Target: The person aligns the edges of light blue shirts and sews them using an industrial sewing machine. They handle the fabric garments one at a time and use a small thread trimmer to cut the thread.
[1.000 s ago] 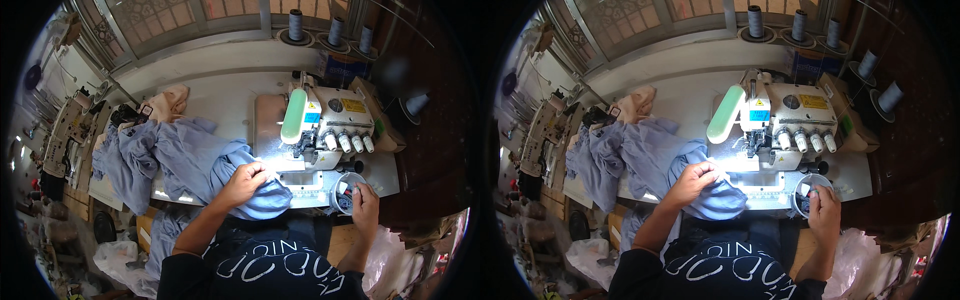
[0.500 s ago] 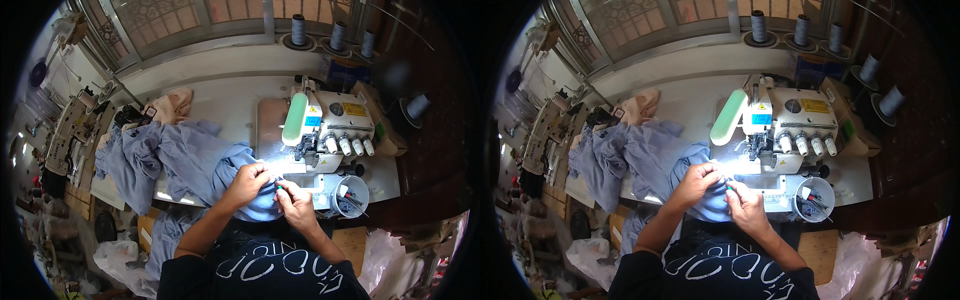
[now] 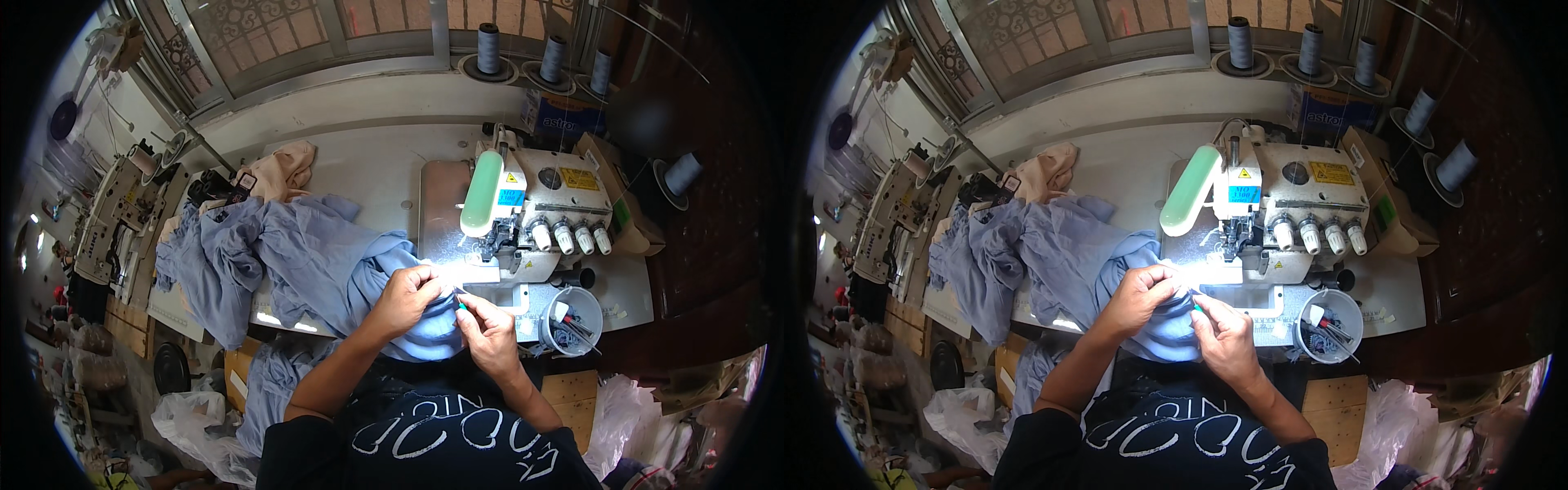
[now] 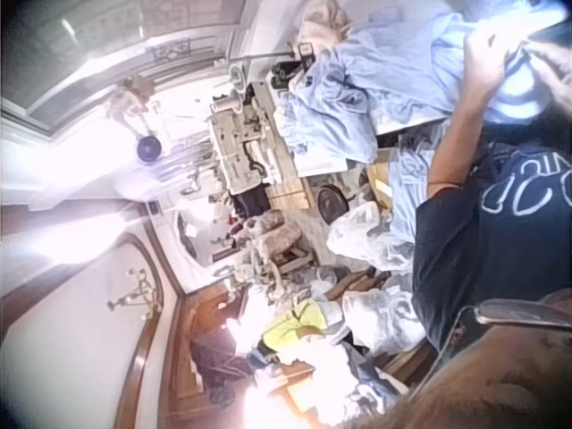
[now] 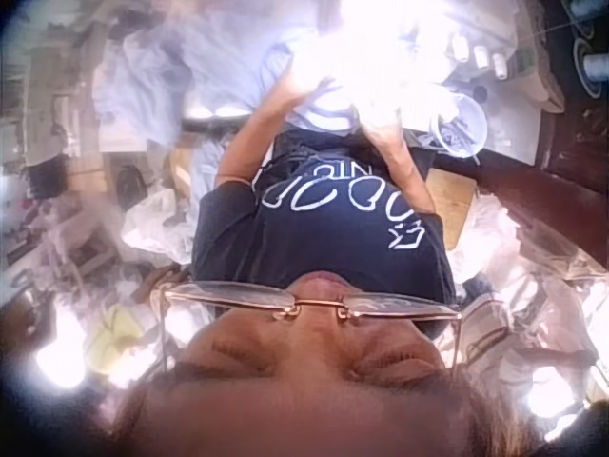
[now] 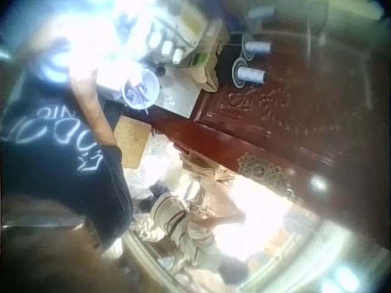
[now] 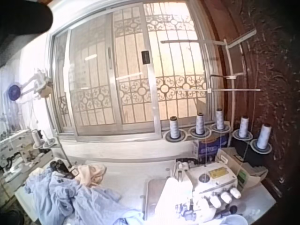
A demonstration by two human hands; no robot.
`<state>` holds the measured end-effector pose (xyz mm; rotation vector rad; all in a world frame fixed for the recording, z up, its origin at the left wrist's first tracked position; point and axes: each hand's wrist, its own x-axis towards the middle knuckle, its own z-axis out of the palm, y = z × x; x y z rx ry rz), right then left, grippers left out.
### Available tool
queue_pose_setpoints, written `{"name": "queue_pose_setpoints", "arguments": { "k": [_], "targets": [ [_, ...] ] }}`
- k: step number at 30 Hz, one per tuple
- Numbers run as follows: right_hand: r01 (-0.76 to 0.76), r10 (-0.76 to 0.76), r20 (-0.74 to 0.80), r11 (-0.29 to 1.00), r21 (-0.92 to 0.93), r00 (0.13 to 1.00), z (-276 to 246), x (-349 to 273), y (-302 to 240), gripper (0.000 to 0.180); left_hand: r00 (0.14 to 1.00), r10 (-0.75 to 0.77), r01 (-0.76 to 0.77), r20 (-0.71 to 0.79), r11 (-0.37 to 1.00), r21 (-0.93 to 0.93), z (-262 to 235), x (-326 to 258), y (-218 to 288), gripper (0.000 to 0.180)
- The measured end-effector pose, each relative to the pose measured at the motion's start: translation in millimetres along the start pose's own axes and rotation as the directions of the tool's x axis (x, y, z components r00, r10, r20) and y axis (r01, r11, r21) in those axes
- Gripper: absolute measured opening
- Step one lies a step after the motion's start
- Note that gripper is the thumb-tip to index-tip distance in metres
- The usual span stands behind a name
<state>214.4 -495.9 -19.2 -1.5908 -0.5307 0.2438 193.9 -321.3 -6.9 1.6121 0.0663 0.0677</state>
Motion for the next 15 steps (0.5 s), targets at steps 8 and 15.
{"name": "queue_pose_setpoints", "arguments": {
  "k": [8,15],
  "targets": [
    [0.001,-0.001,-0.004,1.0,-0.002,1.0,-0.8,0.6,-1.9,0.021,0.999,0.051,-0.05,-0.016,0.999,0.019,2.3,0.3,2.2,0.015],
    [0.005,-0.004,-0.006,1.0,0.008,1.0,-0.4,2.3,-3.2,0.02,1.0,0.027,-0.027,-0.003,0.999,0.023,1.9,-0.7,1.0,0.013]
  ]
}}
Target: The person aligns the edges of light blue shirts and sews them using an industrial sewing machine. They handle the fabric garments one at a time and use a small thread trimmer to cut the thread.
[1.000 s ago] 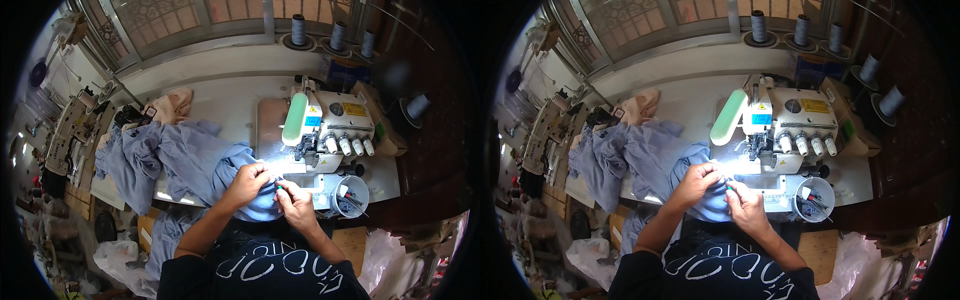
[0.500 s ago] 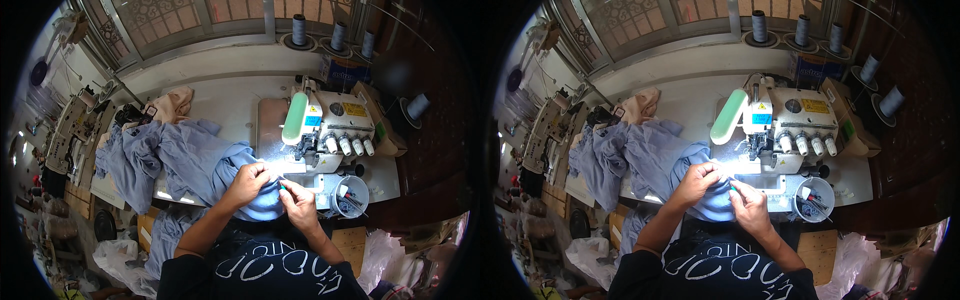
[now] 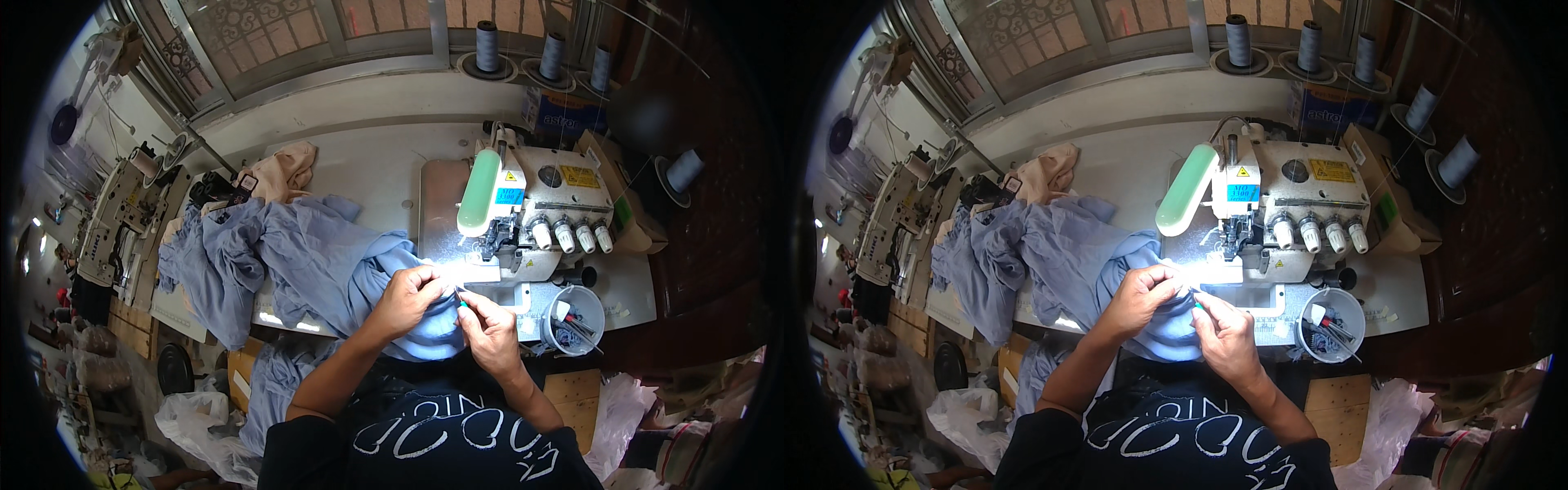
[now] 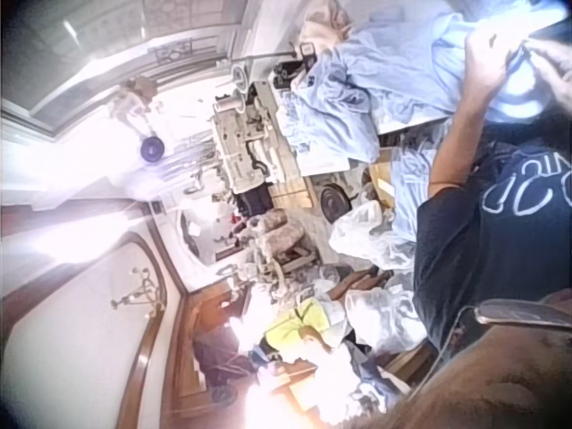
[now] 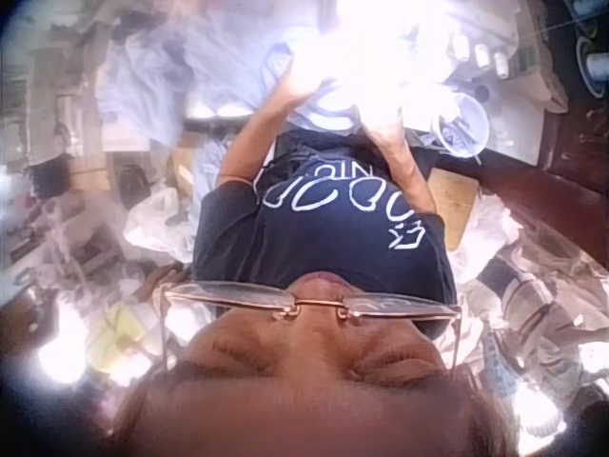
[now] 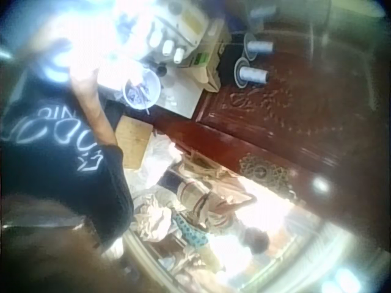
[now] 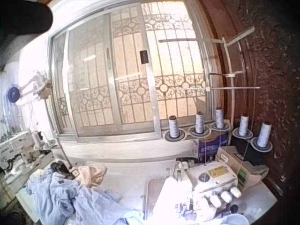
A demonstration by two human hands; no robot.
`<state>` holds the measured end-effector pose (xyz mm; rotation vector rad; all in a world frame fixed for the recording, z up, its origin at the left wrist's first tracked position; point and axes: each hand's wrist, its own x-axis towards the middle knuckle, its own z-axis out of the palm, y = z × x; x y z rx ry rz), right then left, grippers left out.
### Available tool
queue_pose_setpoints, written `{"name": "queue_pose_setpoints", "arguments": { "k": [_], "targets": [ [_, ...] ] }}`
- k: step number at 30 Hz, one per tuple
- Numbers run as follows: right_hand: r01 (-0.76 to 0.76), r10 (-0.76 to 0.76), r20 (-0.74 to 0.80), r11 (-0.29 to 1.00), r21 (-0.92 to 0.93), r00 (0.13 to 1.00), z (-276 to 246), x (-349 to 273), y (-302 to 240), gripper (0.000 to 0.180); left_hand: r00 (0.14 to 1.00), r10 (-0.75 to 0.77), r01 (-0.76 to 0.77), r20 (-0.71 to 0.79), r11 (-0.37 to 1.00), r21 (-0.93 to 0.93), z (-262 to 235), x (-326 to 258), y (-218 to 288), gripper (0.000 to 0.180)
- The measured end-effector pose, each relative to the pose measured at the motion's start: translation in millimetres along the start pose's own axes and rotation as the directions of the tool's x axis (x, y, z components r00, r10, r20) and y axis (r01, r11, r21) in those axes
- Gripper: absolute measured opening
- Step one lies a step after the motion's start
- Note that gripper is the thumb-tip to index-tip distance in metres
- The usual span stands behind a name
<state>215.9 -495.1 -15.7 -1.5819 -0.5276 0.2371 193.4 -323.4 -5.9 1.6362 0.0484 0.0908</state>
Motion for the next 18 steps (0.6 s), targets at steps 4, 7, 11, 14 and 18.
{"name": "queue_pose_setpoints", "arguments": {
  "k": [4,7,11,14,18],
  "targets": [
    [0.023,-0.023,-0.011,1.0,0.018,1.0,1.8,1.7,0.7,0.02,1.0,0.0,0.0,0.003,0.998,-0.068,3.8,-0.3,0.7,0.011],
    [0.028,-0.028,-0.015,0.999,0.021,1.0,1.0,1.0,3.1,0.02,1.0,0.006,-0.005,0.009,0.997,-0.071,3.2,0.3,-0.3,0.011],
    [0.052,-0.053,-0.007,0.998,-0.021,0.999,-0.6,1.8,1.4,0.021,1.0,0.004,-0.004,0.0,0.997,-0.079,4.4,0.2,2.0,0.011],
    [0.075,-0.075,0.0,0.996,-0.044,0.997,-1.0,3.6,0.2,0.021,0.999,0.051,-0.051,0.003,0.999,-0.017,5.4,0.7,3.2,0.011],
    [0.019,-0.019,-0.005,0.998,0.059,1.0,-1.8,4.8,3.8,0.02,1.0,0.02,-0.02,0.006,0.999,0.049,7.9,-1.4,6.7,0.011]
  ]
}}
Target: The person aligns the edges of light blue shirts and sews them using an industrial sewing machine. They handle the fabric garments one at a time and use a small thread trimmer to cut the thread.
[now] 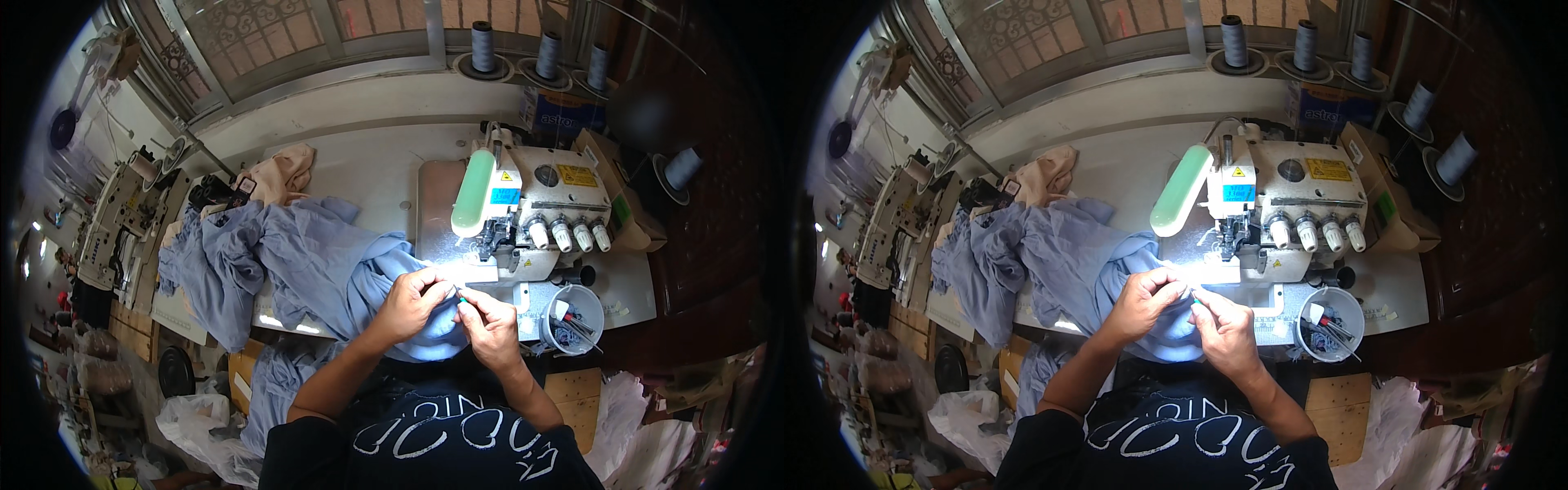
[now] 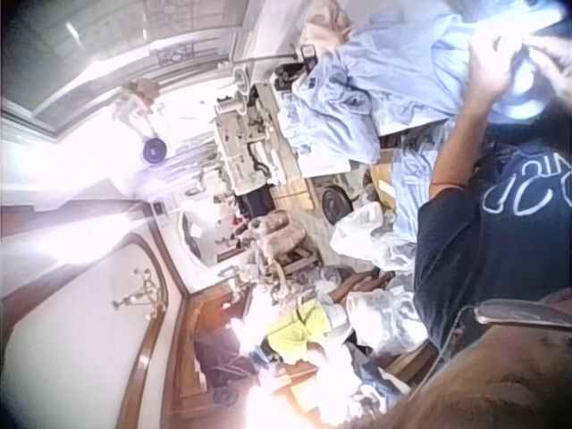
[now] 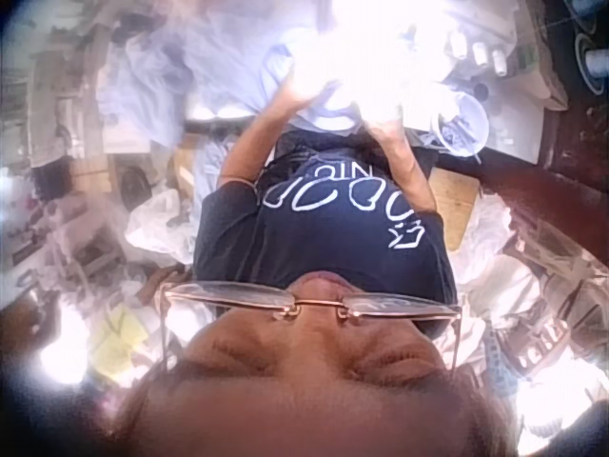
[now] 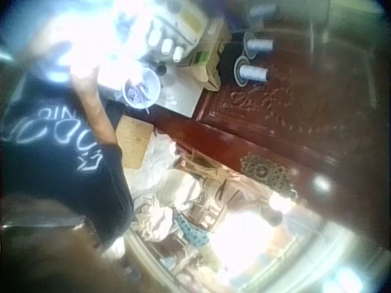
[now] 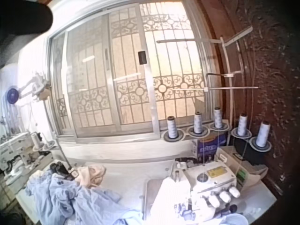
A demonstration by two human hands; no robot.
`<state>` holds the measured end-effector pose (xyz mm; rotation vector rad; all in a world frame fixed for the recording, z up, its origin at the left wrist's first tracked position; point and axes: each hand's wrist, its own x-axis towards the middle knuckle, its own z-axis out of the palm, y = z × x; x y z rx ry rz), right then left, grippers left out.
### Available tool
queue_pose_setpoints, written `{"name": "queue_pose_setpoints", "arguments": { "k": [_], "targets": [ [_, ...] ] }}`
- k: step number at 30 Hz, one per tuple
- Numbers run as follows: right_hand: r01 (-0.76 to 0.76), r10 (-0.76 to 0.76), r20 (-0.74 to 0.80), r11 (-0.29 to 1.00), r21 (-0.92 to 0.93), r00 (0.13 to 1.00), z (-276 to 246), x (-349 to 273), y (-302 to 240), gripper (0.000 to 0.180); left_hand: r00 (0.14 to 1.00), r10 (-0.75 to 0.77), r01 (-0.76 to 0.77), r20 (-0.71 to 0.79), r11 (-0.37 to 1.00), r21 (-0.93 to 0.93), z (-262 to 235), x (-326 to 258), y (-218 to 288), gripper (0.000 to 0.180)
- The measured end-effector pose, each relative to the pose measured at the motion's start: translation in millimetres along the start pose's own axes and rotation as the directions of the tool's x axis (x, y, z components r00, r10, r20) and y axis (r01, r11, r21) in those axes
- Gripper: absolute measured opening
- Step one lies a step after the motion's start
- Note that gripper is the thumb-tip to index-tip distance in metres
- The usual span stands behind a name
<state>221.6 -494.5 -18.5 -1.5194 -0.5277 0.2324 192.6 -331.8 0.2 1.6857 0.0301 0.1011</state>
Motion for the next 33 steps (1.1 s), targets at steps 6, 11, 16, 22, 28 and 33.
{"name": "queue_pose_setpoints", "arguments": {
  "k": [6,11,16,22,28,33],
  "targets": [
    [-0.018,0.018,0.001,0.999,0.035,1.0,3,4,1,0.014,0.997,0.069,-0.066,-0.033,0.994,0.085,3,-1,-4,0.013],
    [-0.056,0.074,-0.095,0.983,0.173,0.993,4,10,1,0.007,0.944,0.33,-0.314,0.015,0.884,0.345,7,-3,-5,0.012],
    [0.119,-0.122,-0.207,0.993,-0.026,0.971,-25,12,-13,0.004,0.985,0.147,-0.118,-0.088,0.954,0.275,-2,-4,-2,0.011],
    [0.137,-0.15,-0.022,0.95,-0.28,0.989,-10,18,-14,0.009,0.982,0.185,-0.189,0.044,0.934,0.302,-6,1,7,0.012],
    [0.376,-0.377,0.057,0.876,-0.303,0.924,-4,31,-7,0.008,0.982,0.183,-0.19,0.051,0.94,0.285,-5,-2,13,0.012],
    [0.323,-0.348,-0.055,0.91,-0.261,0.936,-1,29,5,0.008,0.977,0.214,-0.206,0.004,0.934,0.292,0,0,8,0.012]
  ]
}}
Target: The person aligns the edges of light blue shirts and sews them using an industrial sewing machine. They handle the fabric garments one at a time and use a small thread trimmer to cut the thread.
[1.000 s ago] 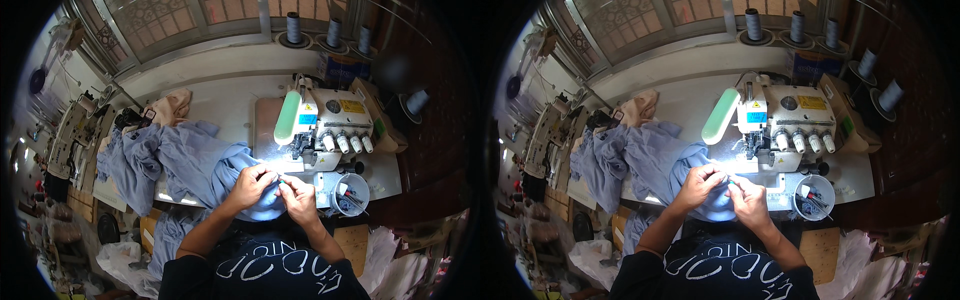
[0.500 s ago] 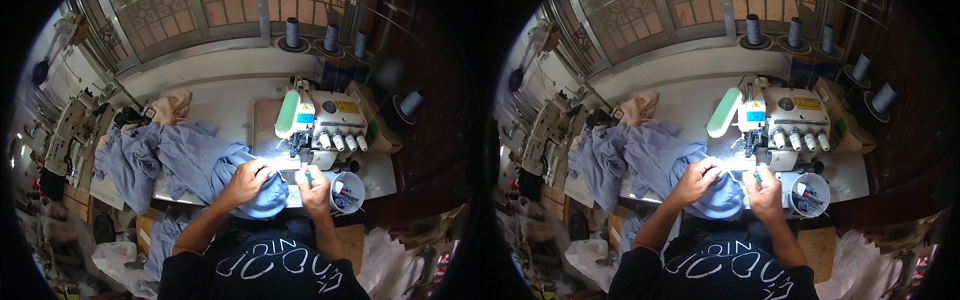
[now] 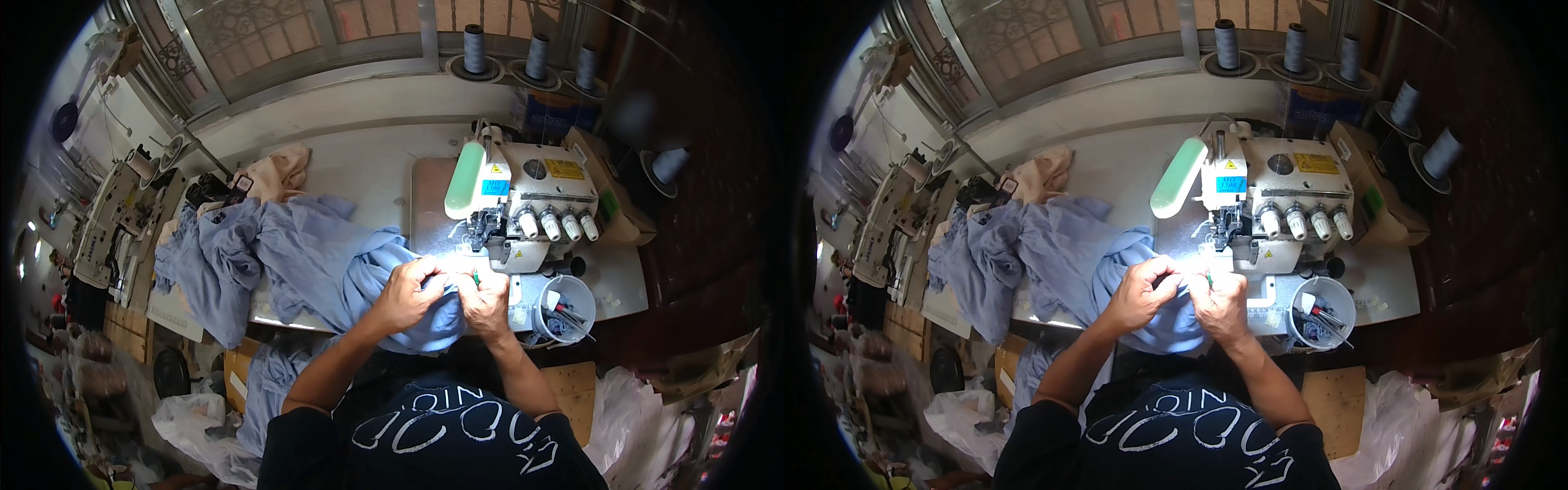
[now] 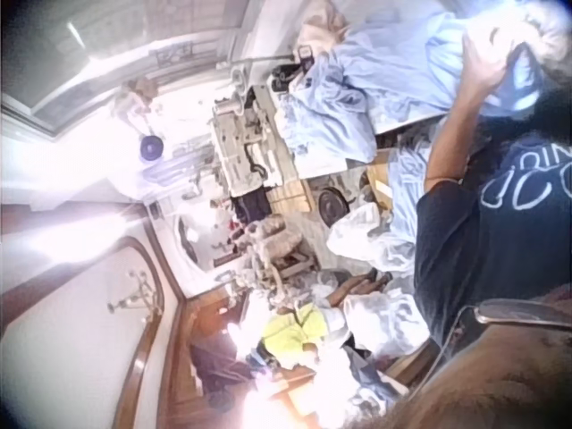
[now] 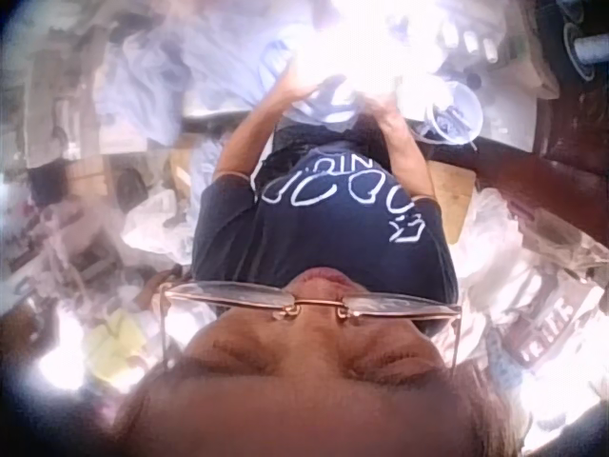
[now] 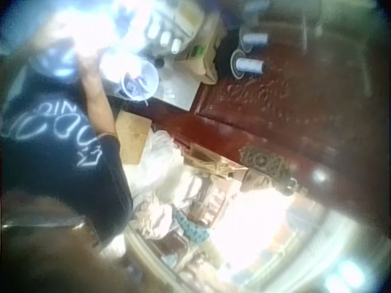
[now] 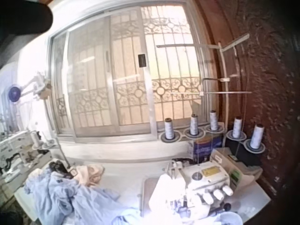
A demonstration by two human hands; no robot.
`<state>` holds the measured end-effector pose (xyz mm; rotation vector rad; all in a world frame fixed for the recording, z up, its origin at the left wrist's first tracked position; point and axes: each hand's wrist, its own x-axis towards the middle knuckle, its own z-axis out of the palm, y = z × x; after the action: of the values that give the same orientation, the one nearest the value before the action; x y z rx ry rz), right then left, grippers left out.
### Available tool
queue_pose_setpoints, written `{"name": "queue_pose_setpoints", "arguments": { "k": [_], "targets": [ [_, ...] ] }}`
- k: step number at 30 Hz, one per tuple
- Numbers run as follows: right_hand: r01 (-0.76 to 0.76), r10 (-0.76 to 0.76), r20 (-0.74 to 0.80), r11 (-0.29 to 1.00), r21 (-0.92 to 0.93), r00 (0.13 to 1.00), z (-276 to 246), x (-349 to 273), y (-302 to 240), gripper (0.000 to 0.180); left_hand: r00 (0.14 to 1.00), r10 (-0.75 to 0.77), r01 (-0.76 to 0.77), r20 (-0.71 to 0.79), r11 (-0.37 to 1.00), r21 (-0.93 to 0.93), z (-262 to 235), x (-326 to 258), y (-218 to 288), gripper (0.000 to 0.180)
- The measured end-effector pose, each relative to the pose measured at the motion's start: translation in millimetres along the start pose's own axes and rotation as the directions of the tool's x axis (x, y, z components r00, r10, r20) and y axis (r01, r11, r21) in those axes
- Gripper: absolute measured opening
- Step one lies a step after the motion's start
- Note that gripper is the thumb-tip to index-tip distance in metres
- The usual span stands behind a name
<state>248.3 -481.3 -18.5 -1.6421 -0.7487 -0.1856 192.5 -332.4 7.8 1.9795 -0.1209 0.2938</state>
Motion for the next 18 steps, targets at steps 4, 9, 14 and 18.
{"name": "queue_pose_setpoints", "arguments": {
  "k": [4,9,14,18],
  "targets": [
    [-0.216,0.213,0.033,0.96,0.179,0.976,2,-6,13,0.011,0.994,-0.109,0.107,-0.019,0.991,-0.082,5,-1,-5,0.012],
    [-0.366,0.33,0.165,0.883,0.294,0.929,-16,-6,2,0.012,0.996,-0.084,0.086,0.029,0.993,-0.078,4,0,-13,0.012],
    [-0.547,0.392,0.45,0.784,0.293,0.803,-43,-23,-19,0.013,0.992,-0.122,0.123,0.017,0.988,-0.094,4,0,-19,0.013],
    [-0.49,0.394,0.394,0.853,0.18,0.83,-35,-30,-17,0.016,0.989,-0.139,0.142,0.045,0.987,-0.071,4,3,-15,0.013]
  ]
}}
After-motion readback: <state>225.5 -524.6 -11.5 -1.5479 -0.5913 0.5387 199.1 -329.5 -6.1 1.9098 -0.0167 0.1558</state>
